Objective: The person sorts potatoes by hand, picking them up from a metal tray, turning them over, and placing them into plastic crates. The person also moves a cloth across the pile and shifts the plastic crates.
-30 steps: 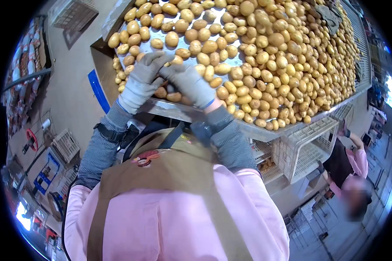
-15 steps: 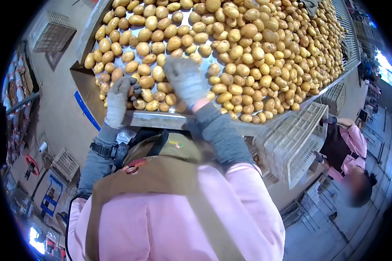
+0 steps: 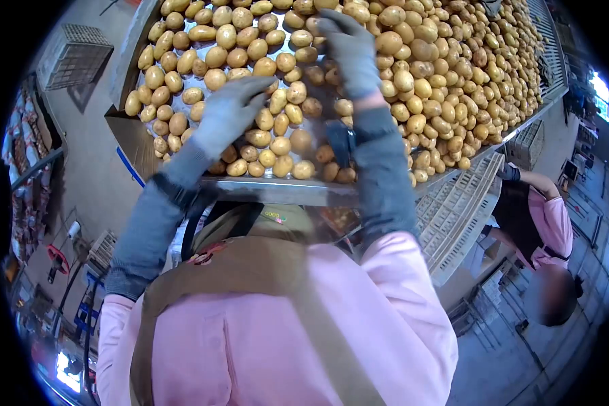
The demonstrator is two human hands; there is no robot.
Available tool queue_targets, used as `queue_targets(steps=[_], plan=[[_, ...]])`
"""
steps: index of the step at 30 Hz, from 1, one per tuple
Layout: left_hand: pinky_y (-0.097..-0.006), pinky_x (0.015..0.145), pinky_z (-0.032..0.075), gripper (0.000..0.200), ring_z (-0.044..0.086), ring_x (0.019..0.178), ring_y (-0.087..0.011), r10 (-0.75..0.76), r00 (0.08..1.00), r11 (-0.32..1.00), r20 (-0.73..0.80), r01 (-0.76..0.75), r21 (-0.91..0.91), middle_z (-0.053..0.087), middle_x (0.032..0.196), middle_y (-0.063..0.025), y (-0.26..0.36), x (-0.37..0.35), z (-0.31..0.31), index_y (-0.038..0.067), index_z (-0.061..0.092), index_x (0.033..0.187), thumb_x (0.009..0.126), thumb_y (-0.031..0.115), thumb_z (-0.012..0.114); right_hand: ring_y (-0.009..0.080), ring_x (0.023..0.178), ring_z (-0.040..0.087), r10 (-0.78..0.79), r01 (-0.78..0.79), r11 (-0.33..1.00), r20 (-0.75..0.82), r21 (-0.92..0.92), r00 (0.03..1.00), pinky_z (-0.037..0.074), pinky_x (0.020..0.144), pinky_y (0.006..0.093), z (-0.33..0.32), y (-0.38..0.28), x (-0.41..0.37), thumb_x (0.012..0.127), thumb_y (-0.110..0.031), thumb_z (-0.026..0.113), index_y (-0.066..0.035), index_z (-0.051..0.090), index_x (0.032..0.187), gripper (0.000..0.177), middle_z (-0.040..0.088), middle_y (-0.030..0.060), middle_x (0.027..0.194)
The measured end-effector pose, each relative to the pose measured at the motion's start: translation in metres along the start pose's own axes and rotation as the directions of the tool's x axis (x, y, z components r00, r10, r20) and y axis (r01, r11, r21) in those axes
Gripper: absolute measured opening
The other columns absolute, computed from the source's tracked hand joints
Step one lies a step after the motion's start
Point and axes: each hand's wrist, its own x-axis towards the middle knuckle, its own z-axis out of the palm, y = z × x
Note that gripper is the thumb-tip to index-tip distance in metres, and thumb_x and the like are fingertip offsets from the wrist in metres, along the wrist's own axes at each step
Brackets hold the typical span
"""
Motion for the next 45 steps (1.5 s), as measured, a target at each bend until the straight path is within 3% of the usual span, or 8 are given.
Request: queue_targets(steps=[2,6,22,27,33,38,41,45], plan=[[-0.0392,0.080,0.056,0.046,0.070,0.098,-0.0274,0.146,0.935,0.902,0.322,-0.260,0.345,0.068,0.126,-0.0069,0.010,0.042,0.015,0.016,0.060,0.134,0.088,0.009,0.060,0.0206,0.083,0.070,-0.534,0.425,0.687,-0.012,-0.589,0.846,0.056,0.070,0.0325,-0.027,0.013,-0.032,0.092,-0.023,0.071,-0.007,0.067,0.120,0.033,0.072,0.0107,0.095],[-0.0387,0.074,0.057,0.030,0.072,0.091,-0.0259,-0.008,0.873,0.776,0.487,-0.302,0.553,0.069,0.108,-0.0070,0.023,0.081,0.073,0.012,0.063,0.116,0.087,0.007,0.058,0.0140,0.063,0.058,0.497,-0.200,0.455,-0.061,0.868,0.866,0.046,0.053,0.0248,-0.031,0.021,-0.108,0.097,-0.028,0.063,-0.003,0.062,0.102,0.026,0.060,0.0045,0.075],[-0.0375,0.081,0.058,0.036,0.070,0.100,-0.0287,0.287,0.849,0.809,0.444,-0.463,0.362,0.070,0.110,-0.0096,0.054,0.121,0.075,0.013,0.066,0.125,0.089,0.015,0.063,0.0084,0.077,0.060,0.687,-0.468,0.610,-0.133,0.639,0.714,0.045,0.052,0.0219,-0.039,0.027,-0.197,0.099,-0.020,0.062,0.000,0.064,0.106,0.021,0.064,0.0052,0.092],[-0.0395,0.081,0.058,0.029,0.070,0.099,-0.0302,0.103,0.779,0.777,0.619,-0.451,0.439,0.070,0.104,-0.0140,0.064,0.132,0.113,0.007,0.066,0.111,0.082,0.009,0.068,0.0329,0.088,0.069,-0.143,-0.009,0.728,-0.165,-0.685,0.976,0.055,0.072,0.0464,-0.037,0.066,-0.182,0.089,-0.014,0.063,-0.009,0.071,0.099,0.014,0.069,0.0206,0.106],[-0.0400,0.082,0.055,0.034,0.069,0.098,-0.0304,-0.057,0.947,0.996,0.316,0.031,0.087,0.070,0.106,-0.0141,0.045,0.101,0.053,0.008,0.064,0.116,0.086,0.024,0.071,0.0284,0.086,0.071,0.057,0.032,0.328,0.054,-0.944,0.997,0.057,0.071,0.0408,-0.010,0.095,-0.138,0.088,-0.014,0.060,-0.012,0.070,0.093,0.011,0.071,0.0176,0.089],[-0.0316,0.085,0.055,0.040,0.069,0.101,-0.0181,0.032,0.923,0.963,0.382,0.074,-0.259,0.071,0.114,-0.0093,0.083,0.037,0.013,0.012,0.065,0.129,0.094,0.030,0.072,0.0320,0.095,0.065,0.341,-0.331,0.913,-0.002,0.240,0.940,0.054,0.075,0.0398,-0.031,0.069,-0.185,0.081,-0.018,0.073,-0.003,0.060,0.119,0.044,0.066,0.0152,0.105],[-0.0361,0.081,0.058,0.038,0.069,0.100,-0.0293,0.434,0.881,0.898,0.190,-0.406,-0.167,0.068,0.123,-0.0074,0.091,0.057,0.043,0.018,0.065,0.130,0.094,0.028,0.069,0.0272,0.100,0.061,-0.057,0.043,0.991,-0.113,-0.126,0.992,0.053,0.069,0.0348,-0.019,0.087,-0.213,0.087,-0.021,0.071,-0.002,0.055,0.132,0.052,0.062,0.0135,0.116],[-0.0396,0.093,0.054,0.033,0.067,0.107,-0.0282,0.389,0.817,0.900,0.425,-0.435,0.012,0.064,0.131,-0.0062,0.069,0.111,0.109,0.019,0.064,0.129,0.097,0.022,0.058,0.0265,0.096,0.058,0.308,-0.144,0.156,0.091,0.977,0.947,0.050,0.058,0.0318,-0.034,0.065,-0.230,0.096,-0.030,0.056,-0.004,0.055,0.135,0.047,0.058,0.0130,0.121]])
